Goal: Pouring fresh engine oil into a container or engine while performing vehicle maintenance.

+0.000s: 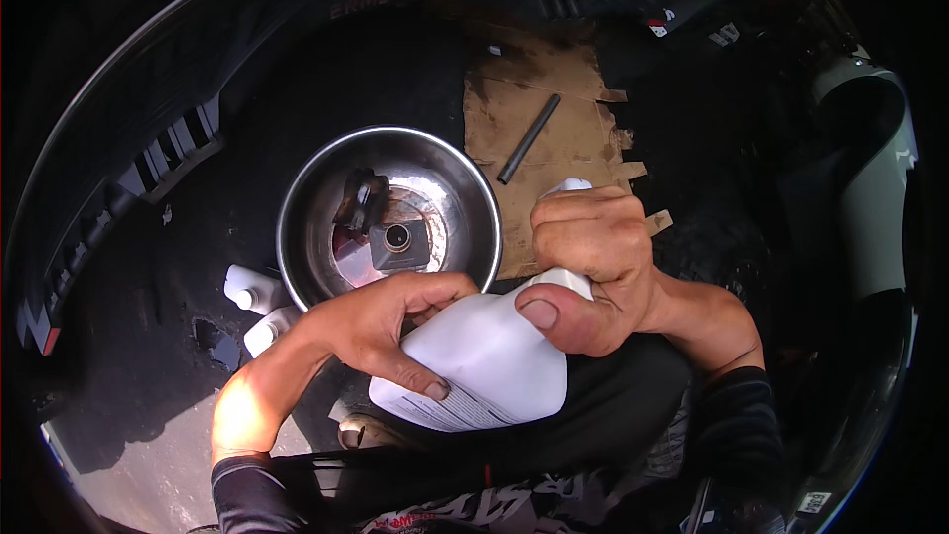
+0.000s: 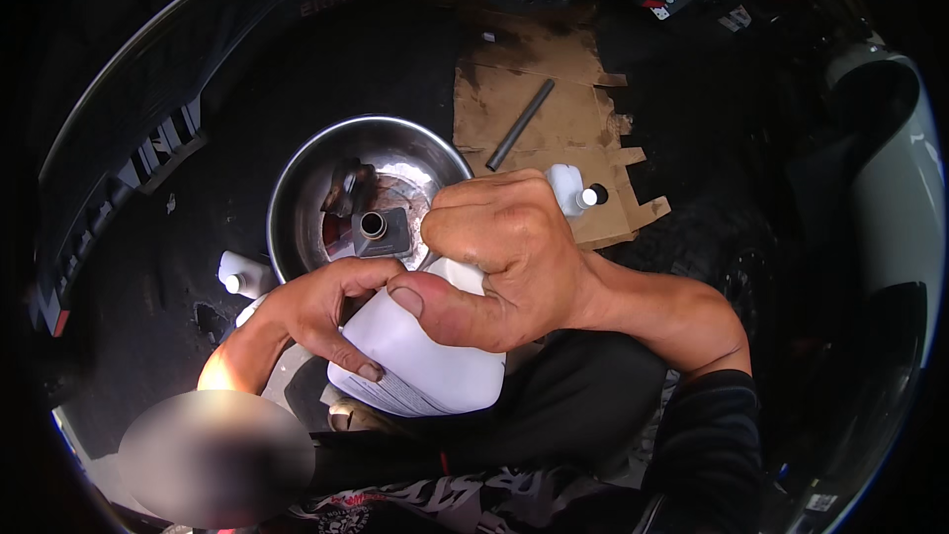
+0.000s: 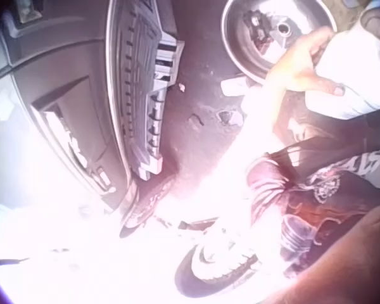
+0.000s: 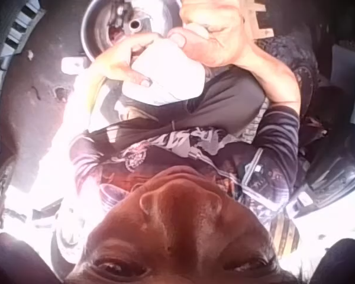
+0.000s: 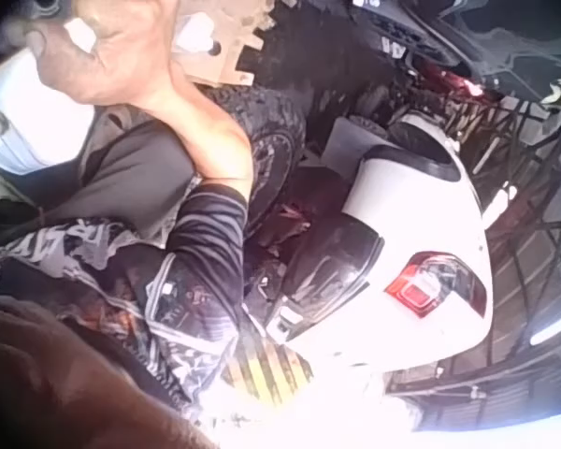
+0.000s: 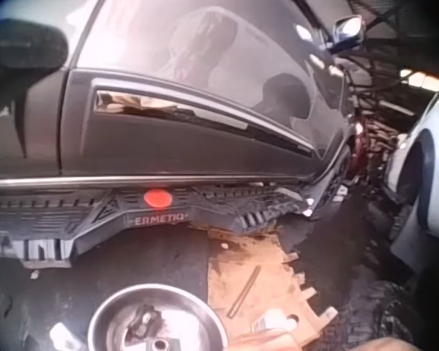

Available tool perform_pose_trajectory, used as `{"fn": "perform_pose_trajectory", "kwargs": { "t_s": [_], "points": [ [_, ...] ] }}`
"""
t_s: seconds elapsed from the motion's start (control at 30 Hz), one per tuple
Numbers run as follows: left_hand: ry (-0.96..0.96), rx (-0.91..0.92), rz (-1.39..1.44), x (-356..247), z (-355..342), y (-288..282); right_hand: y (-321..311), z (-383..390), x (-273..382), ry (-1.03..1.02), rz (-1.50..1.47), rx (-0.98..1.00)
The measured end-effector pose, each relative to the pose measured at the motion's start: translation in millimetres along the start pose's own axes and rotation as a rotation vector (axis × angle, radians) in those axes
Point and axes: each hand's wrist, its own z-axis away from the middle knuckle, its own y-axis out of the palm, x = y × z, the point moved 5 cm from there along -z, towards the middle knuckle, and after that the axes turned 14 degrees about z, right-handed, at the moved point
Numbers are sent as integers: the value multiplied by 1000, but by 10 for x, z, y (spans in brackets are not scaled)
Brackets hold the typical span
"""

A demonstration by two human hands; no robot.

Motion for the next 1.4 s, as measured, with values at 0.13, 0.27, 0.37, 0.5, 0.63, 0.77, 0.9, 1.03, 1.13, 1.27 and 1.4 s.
{"fn": "perform_pose_trajectory", "kwargs": {
  "t_s": [0.13,0.27,0.37,0.5,0.63,0.77,0.9,1.03,1.13,1.27,1.4],
  "points": [
    [16,-98,29,213,-97,-64,37,-58,-91,44,127,-4],
    [89,-257,-180,281,-199,-69,116,36,-193,150,344,40],
    [201,-336,-217,208,-371,-33,17,55,-190,234,498,53],
    [212,-421,-254,203,-546,-13,-87,120,-259,446,673,108],
    [64,-548,-535,184,-600,107,-106,351,-408,786,787,337],
    [9,-581,-808,224,-600,129,-47,744,-505,956,579,332],
    [155,-411,-586,266,-566,181,-73,719,-368,806,314,106],
    [259,-259,-315,117,-513,276,-129,449,-162,526,284,102],
    [305,-168,-213,105,-500,310,-157,246,-50,333,250,139],
    [290,10,-187,-11,-460,334,-151,24,123,-37,199,203],
    [205,217,-92,92,-516,440,-100,-36,251,-261,-8,181]
  ]
}}
